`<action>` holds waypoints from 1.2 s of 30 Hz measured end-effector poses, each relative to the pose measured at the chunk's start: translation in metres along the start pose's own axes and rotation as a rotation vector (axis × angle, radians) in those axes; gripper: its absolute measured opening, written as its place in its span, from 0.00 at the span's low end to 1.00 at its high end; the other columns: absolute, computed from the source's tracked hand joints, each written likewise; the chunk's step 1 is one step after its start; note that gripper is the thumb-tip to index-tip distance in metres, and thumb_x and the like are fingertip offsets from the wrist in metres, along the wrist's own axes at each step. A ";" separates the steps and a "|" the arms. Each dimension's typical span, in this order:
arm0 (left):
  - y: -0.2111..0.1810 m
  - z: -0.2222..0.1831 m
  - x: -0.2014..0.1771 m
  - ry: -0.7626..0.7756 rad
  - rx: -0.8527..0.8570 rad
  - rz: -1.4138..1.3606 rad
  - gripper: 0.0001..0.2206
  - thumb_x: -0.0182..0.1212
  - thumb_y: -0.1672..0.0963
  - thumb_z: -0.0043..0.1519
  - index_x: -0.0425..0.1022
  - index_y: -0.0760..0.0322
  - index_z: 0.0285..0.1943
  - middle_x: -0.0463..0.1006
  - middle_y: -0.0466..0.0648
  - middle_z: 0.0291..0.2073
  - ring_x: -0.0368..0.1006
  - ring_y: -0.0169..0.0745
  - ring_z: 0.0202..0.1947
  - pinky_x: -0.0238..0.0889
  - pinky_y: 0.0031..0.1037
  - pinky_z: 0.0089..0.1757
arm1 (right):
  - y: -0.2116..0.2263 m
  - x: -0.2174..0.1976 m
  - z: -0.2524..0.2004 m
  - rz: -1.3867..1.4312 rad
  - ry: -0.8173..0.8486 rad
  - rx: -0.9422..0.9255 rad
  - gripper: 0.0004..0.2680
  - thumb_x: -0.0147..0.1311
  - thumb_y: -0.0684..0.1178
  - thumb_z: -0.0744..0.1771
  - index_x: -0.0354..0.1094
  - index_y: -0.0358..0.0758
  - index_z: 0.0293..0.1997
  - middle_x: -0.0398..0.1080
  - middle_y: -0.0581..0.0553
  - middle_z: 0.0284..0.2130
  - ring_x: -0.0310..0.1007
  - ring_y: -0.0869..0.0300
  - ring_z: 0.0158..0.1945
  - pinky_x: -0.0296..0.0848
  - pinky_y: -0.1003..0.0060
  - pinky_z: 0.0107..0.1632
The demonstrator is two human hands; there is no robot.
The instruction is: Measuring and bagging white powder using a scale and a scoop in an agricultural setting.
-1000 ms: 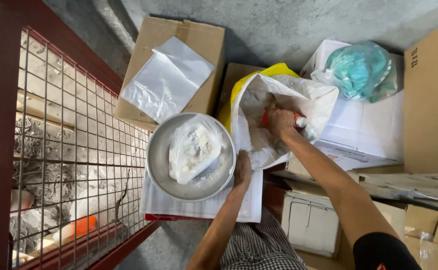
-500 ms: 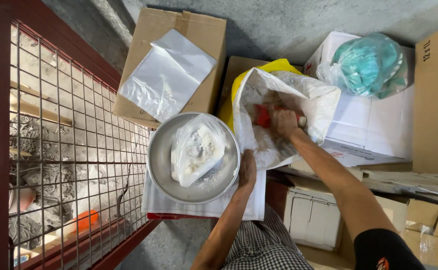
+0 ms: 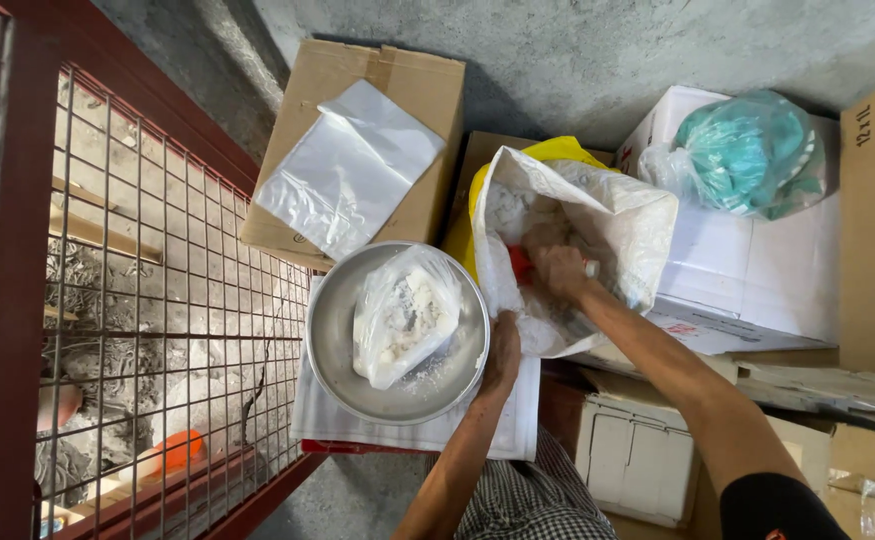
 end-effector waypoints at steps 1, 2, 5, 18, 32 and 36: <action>-0.006 -0.005 -0.001 0.000 0.003 -0.001 0.23 0.50 0.51 0.64 0.73 0.78 0.58 0.79 0.65 0.49 0.73 0.60 0.51 0.60 0.39 0.57 | 0.016 -0.017 -0.004 -0.001 -0.003 0.001 0.09 0.52 0.49 0.66 0.66 0.45 0.50 0.77 0.36 0.31 0.80 0.45 0.34 0.77 0.46 0.37; -0.020 -0.010 -0.004 -0.013 0.129 -0.165 0.24 0.49 0.55 0.61 0.65 0.74 0.65 0.75 0.63 0.54 0.71 0.59 0.53 0.60 0.40 0.56 | 0.030 -0.035 -0.008 0.038 0.000 0.017 0.11 0.51 0.49 0.66 0.64 0.44 0.54 0.78 0.35 0.32 0.80 0.44 0.35 0.77 0.44 0.37; -0.018 0.000 0.008 -0.014 0.358 -0.391 0.30 0.48 0.60 0.56 0.56 0.71 0.72 0.70 0.62 0.60 0.69 0.58 0.57 0.59 0.41 0.58 | 0.054 -0.063 -0.004 0.128 0.006 0.106 0.12 0.50 0.49 0.68 0.60 0.43 0.57 0.77 0.33 0.34 0.80 0.41 0.36 0.76 0.43 0.39; -0.047 -0.008 0.005 -0.048 0.388 -0.572 0.21 0.53 0.59 0.64 0.60 0.70 0.68 0.73 0.57 0.55 0.71 0.49 0.52 0.63 0.36 0.55 | 0.041 -0.138 -0.039 0.689 -0.363 0.550 0.20 0.69 0.56 0.59 0.66 0.45 0.49 0.77 0.38 0.42 0.77 0.41 0.46 0.73 0.46 0.47; -0.027 -0.018 0.017 -0.177 0.458 -0.443 0.24 0.56 0.59 0.63 0.60 0.70 0.69 0.69 0.59 0.59 0.68 0.54 0.57 0.59 0.38 0.58 | 0.021 -0.187 -0.129 0.732 -0.541 0.597 0.18 0.72 0.54 0.58 0.66 0.43 0.45 0.77 0.42 0.37 0.77 0.50 0.41 0.74 0.55 0.45; -0.019 -0.023 0.023 -0.254 0.621 -0.264 0.26 0.60 0.60 0.62 0.61 0.70 0.70 0.66 0.64 0.61 0.62 0.62 0.61 0.55 0.42 0.61 | 0.019 -0.189 -0.136 0.778 -0.541 0.579 0.19 0.74 0.53 0.58 0.66 0.41 0.44 0.76 0.43 0.36 0.76 0.54 0.39 0.73 0.58 0.45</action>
Point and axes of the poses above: each hand's wrist, its own z-axis towards the middle knuckle, its own x-axis out of the palm, y = z × x, the point moved 6 cm from there along z, towards the middle knuckle
